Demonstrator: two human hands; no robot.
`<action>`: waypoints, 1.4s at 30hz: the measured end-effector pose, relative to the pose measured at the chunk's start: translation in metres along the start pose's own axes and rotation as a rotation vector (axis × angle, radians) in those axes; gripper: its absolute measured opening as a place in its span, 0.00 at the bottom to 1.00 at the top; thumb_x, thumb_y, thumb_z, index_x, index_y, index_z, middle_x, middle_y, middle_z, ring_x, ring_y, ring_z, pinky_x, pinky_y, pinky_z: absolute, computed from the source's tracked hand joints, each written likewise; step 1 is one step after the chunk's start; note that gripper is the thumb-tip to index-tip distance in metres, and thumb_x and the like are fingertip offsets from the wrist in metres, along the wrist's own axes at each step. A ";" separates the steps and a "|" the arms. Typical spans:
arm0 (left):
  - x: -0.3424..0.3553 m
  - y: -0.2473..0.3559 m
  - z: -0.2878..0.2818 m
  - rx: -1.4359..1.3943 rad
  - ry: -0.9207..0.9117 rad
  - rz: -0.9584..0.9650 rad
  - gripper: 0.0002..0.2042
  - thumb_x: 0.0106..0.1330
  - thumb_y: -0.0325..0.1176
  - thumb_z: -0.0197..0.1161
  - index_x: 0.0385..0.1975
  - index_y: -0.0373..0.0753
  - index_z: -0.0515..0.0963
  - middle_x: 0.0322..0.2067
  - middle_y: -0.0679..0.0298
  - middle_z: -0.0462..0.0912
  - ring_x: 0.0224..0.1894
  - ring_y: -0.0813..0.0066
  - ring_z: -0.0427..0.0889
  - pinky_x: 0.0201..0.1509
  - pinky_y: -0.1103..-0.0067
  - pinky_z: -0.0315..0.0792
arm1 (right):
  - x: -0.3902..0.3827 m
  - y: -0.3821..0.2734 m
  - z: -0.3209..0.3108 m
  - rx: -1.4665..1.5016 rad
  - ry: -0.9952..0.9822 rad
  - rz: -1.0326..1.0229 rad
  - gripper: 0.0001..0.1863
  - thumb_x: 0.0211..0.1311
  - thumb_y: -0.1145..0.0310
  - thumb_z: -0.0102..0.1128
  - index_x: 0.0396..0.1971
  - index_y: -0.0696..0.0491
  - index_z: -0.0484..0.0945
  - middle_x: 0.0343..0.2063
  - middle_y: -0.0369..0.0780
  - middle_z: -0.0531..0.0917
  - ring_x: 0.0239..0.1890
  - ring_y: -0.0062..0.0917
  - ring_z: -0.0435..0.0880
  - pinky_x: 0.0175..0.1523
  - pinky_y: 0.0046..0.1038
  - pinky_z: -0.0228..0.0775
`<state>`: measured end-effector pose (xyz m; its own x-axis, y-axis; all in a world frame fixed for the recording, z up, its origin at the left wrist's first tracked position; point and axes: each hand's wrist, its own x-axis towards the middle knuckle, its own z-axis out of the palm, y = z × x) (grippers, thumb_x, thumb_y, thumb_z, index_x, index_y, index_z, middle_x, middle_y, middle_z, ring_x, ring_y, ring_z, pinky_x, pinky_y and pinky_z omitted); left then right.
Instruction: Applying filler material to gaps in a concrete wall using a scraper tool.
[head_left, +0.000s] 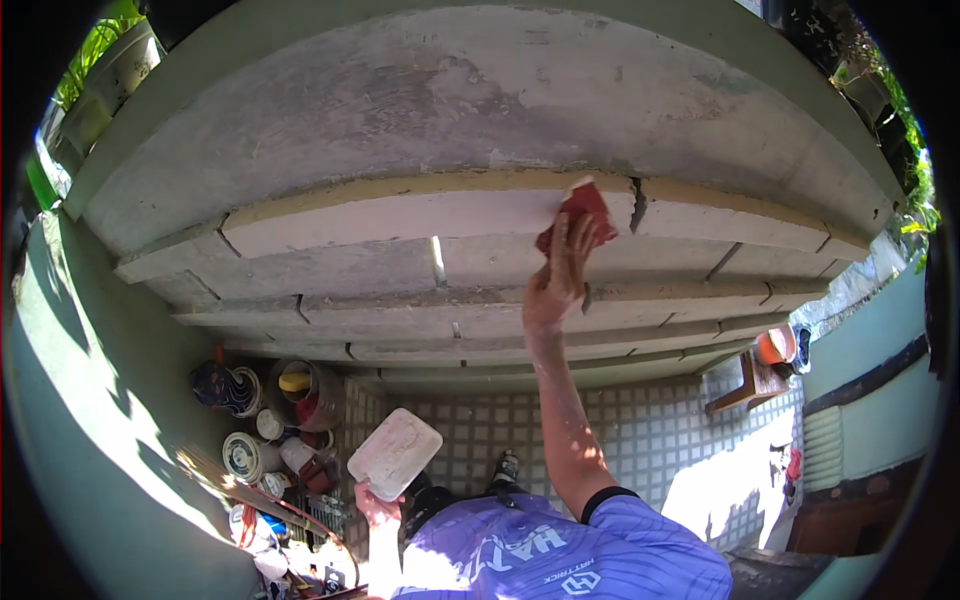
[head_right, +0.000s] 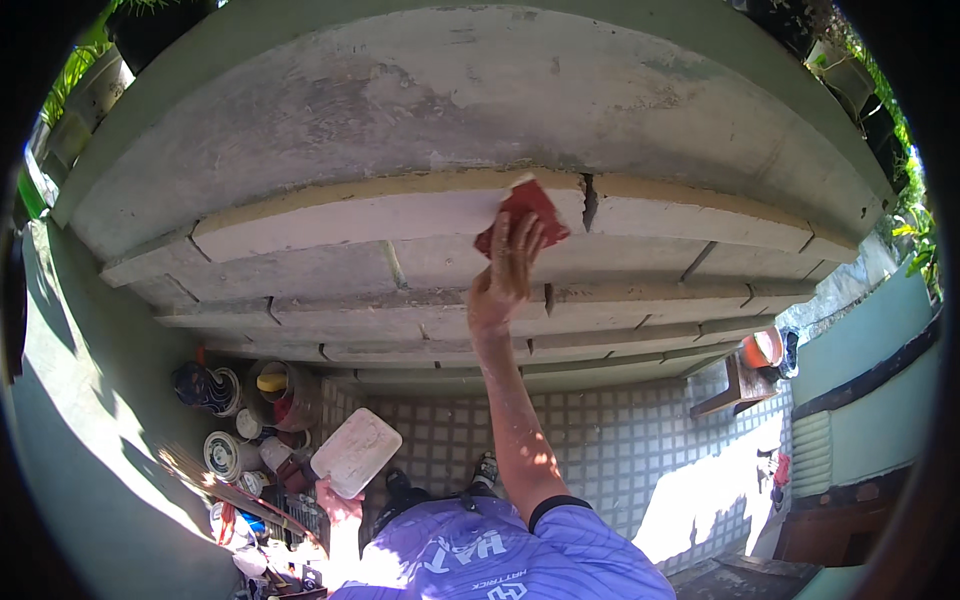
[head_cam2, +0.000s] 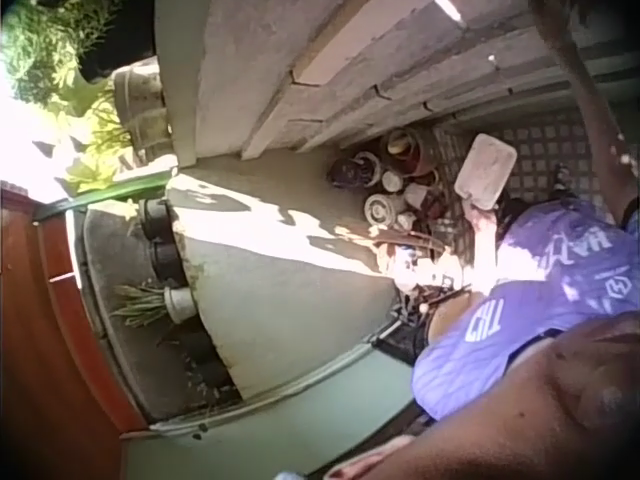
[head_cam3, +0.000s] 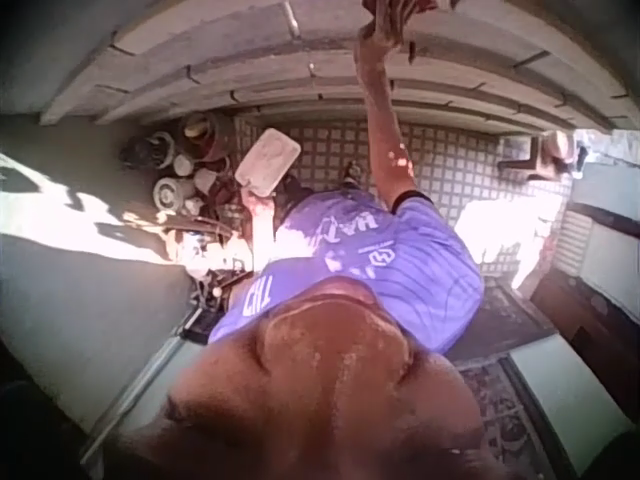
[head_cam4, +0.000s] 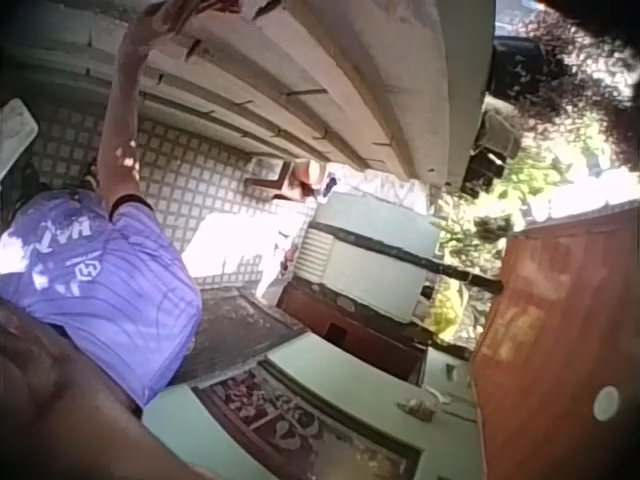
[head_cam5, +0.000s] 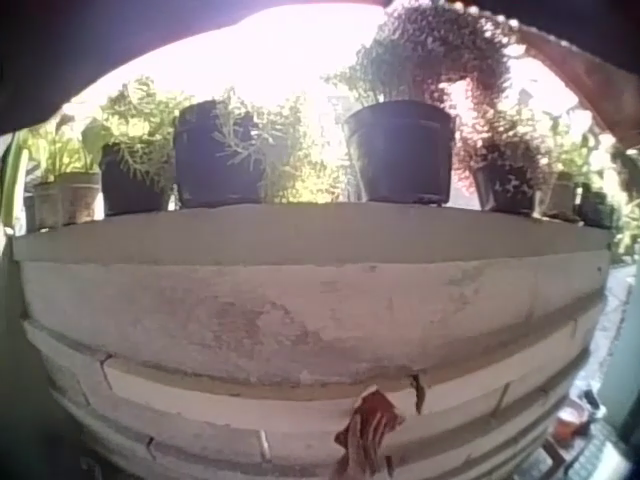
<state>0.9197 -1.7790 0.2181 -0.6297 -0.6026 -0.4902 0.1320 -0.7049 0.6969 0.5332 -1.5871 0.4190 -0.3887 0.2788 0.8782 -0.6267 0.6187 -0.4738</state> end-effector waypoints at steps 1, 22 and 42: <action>0.000 -0.001 0.003 -0.002 0.002 -0.004 0.26 0.57 0.48 0.53 0.53 0.41 0.70 0.45 0.60 0.83 0.38 0.61 0.85 0.15 0.72 0.74 | -0.015 -0.014 0.009 0.071 -0.108 -0.043 0.37 0.47 0.93 0.45 0.60 0.51 0.74 0.64 0.50 0.69 0.68 0.48 0.62 0.72 0.50 0.52; 0.011 0.029 -0.009 -0.021 0.010 0.009 0.26 0.58 0.49 0.52 0.53 0.40 0.71 0.44 0.61 0.83 0.37 0.63 0.85 0.16 0.75 0.72 | 0.125 -0.008 -0.091 -0.225 -0.589 -0.434 0.28 0.48 0.90 0.53 0.47 0.47 0.82 0.47 0.35 0.84 0.51 0.30 0.81 0.60 0.36 0.67; 0.040 0.049 -0.027 0.021 -0.095 0.014 0.30 0.57 0.51 0.52 0.57 0.41 0.69 0.48 0.61 0.82 0.42 0.63 0.84 0.18 0.75 0.71 | 0.129 0.002 -0.107 -0.445 -0.485 -0.482 0.27 0.49 0.88 0.55 0.49 0.47 0.82 0.46 0.38 0.85 0.50 0.33 0.82 0.57 0.34 0.72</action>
<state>0.9214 -1.8474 0.2182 -0.6978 -0.5737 -0.4289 0.1261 -0.6879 0.7148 0.5534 -1.4712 0.5384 -0.4577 -0.3784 0.8045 -0.5123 0.8518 0.1092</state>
